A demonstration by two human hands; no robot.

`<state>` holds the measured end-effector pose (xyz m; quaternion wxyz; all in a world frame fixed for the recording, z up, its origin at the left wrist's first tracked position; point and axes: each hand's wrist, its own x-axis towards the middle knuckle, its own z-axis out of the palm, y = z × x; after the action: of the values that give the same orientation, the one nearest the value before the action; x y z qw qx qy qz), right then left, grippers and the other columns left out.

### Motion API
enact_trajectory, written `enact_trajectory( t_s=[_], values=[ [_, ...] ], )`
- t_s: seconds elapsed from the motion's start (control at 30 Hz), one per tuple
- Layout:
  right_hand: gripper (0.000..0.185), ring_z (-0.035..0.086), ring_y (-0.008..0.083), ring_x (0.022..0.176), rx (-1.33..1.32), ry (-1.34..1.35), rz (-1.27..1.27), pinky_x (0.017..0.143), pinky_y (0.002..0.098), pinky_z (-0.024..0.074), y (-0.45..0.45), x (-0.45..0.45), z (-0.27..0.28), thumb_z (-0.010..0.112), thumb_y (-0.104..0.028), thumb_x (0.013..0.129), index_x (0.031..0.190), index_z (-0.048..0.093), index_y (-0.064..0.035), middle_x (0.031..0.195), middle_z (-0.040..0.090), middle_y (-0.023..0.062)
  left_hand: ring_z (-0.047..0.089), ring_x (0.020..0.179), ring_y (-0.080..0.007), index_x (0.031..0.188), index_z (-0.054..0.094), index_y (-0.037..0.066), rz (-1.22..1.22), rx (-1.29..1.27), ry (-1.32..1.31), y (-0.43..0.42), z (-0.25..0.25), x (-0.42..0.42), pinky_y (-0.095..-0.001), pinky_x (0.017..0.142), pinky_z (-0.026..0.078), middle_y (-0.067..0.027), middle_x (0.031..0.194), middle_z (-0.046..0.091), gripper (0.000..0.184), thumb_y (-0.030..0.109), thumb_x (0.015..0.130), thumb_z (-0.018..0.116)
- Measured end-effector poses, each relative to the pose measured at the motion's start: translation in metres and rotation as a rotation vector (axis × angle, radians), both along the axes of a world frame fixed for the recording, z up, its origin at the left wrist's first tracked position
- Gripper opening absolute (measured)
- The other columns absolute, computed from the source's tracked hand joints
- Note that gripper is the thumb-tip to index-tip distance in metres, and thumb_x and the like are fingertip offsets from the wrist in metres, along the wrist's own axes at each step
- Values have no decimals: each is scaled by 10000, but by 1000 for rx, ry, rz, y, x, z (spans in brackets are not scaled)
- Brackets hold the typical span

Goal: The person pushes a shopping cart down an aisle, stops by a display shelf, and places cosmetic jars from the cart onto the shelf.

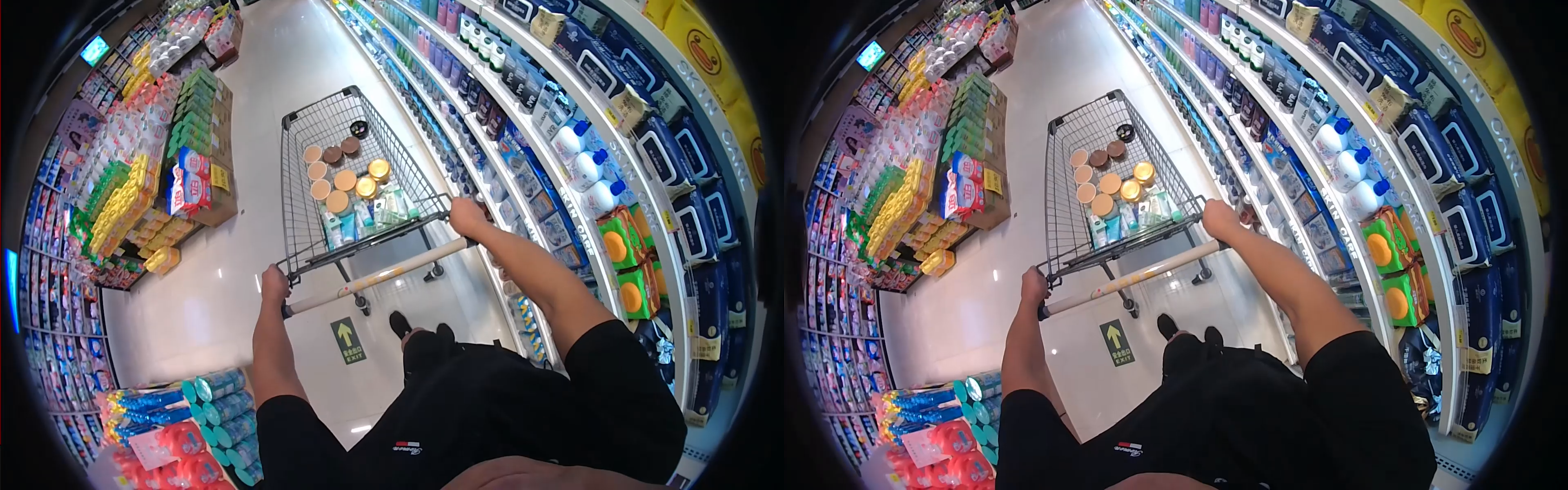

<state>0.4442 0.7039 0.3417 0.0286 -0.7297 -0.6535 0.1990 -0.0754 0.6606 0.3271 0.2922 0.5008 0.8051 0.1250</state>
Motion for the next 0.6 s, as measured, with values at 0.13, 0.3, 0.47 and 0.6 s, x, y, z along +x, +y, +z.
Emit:
enact_trajectory(
  t_s=[0.13,0.3,0.47,0.6],
  values=[
    [226,681,452,986,22,57,-11,871,523,547,10,-4,17,540,-76,883,1007,669,62,1036,684,310,680,531,-318,940,551,-93,-16,-14,5,17,-2,-1,-410,427,537,-238,757,643,149,-35,922,415],
    [200,689,434,985,4,13,-52,863,501,556,38,-6,3,571,-90,874,986,662,48,1022,693,294,682,534,-320,931,546,-90,-46,-14,9,45,-1,-4,-411,427,536,-245,755,645,156,-18,930,408],
    [239,686,417,1009,-14,-9,-23,870,489,558,64,-10,4,654,-124,863,1037,669,40,1041,693,290,680,536,-321,937,555,-80,-51,-34,11,73,3,-7,-418,430,527,-250,762,647,171,22,938,418],
    [184,683,455,955,29,-18,-28,861,510,543,85,-13,-4,567,-57,850,968,654,54,976,686,318,679,551,-316,954,569,-71,-49,-38,9,96,5,-11,-424,486,543,-242,787,657,178,22,933,419]
  ],
)
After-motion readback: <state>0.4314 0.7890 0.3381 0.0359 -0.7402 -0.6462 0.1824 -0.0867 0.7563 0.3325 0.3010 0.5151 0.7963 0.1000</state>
